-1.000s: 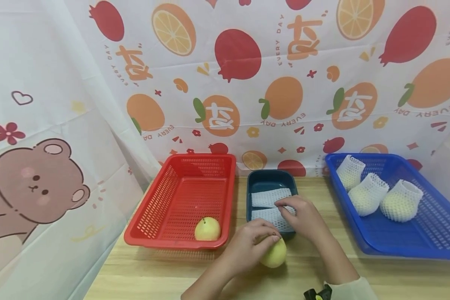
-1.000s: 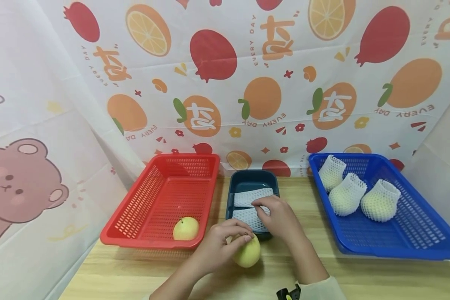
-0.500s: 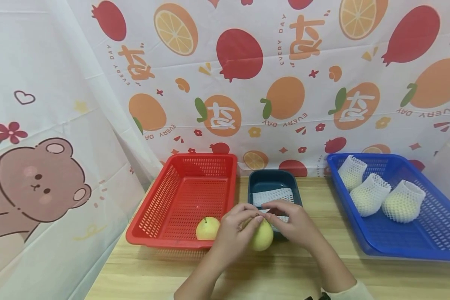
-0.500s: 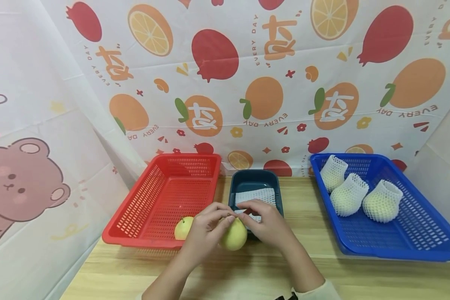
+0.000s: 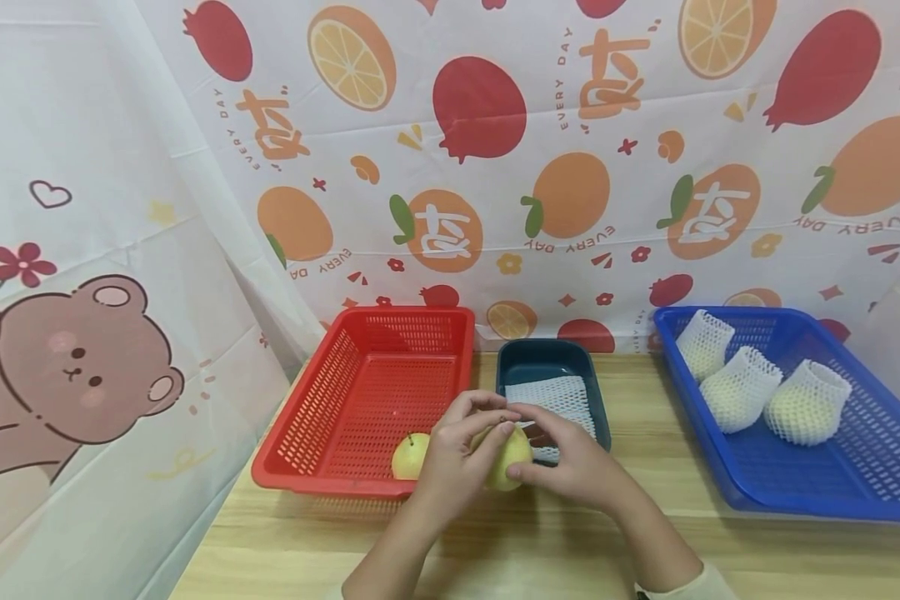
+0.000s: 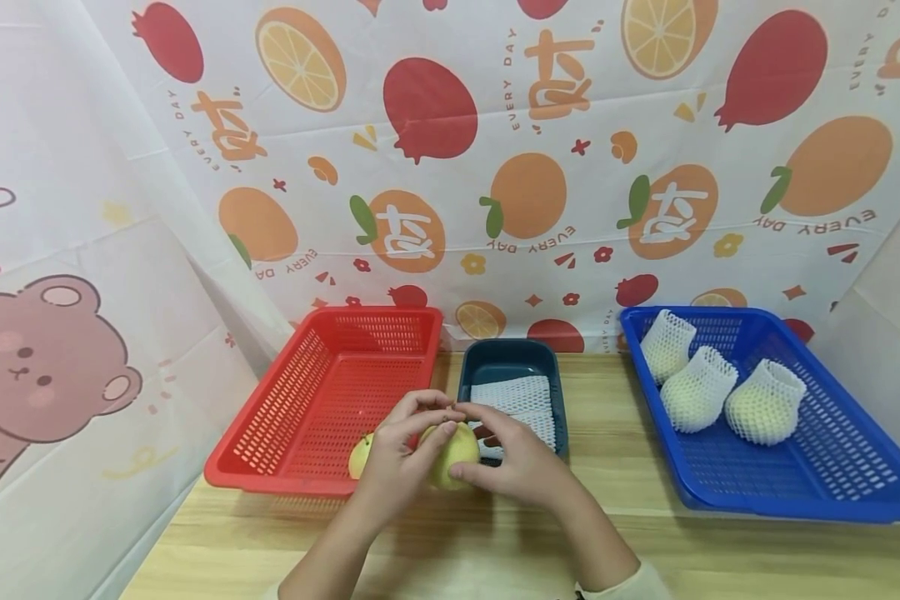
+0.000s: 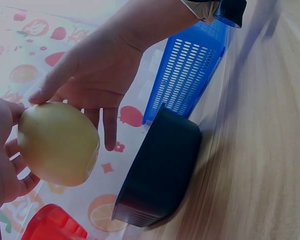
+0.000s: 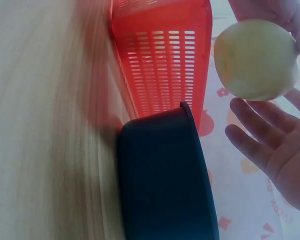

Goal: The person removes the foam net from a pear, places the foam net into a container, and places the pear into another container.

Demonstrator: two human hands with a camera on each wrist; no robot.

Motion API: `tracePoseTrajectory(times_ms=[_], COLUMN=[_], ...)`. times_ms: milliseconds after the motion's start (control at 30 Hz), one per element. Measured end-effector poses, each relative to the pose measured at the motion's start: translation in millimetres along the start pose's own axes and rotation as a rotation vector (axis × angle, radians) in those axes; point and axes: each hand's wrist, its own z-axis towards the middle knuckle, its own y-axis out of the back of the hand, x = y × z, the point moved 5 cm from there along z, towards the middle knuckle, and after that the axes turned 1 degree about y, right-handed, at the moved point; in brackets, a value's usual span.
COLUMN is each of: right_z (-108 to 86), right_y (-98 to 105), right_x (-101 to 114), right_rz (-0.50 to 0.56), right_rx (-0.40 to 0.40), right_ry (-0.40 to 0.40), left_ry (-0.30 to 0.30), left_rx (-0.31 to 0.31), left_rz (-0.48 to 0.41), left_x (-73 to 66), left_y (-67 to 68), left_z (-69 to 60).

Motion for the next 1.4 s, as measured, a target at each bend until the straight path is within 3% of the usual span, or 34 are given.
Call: tracePoseTrajectory(times_ms=[267, 467, 667, 833, 1067, 1233, 1400], right_z=[-1.0, -0.9, 0.4, 0.2, -1.5, -2.6, 2.4], right_y=[-7.2, -8.4, -4.9, 0.8, -0.6, -4.3, -6.9], right_x=[3.1, 3.5, 5.2, 10.4, 18.9, 18.9, 16.3], right_rz=[-0.005, -0.028, -0.101, -0.223, -0.334, -0.282, -0.051], right_rx=[0.067, 0.039, -0.087, -0.228, -0.321, -0.313, -0.251], right_ry=[-0.019, 0.003, 0.013, 0.040, 0.134, 0.136, 0.080], left_ry=[-0.032, 0.008, 0.150, 0.270, 0.319, 0.353, 0.395], left_rx=[-0.016, -0.010, 0.015, 0.043, 0.051, 0.057, 0.054], left_rz=[0.018, -0.002, -0.064, -0.111, -0.125, -0.179, -0.215], left_x=[0.6, 1.8, 4.9, 8.6, 9.4, 10.0, 12.7], left_y=[0.7, 0.3, -3.0, -10.1, -14.9, -11.2, -1.8], left_z=[-1.6, -1.5, -1.1, -2.1, -5.3, -6.3, -3.5])
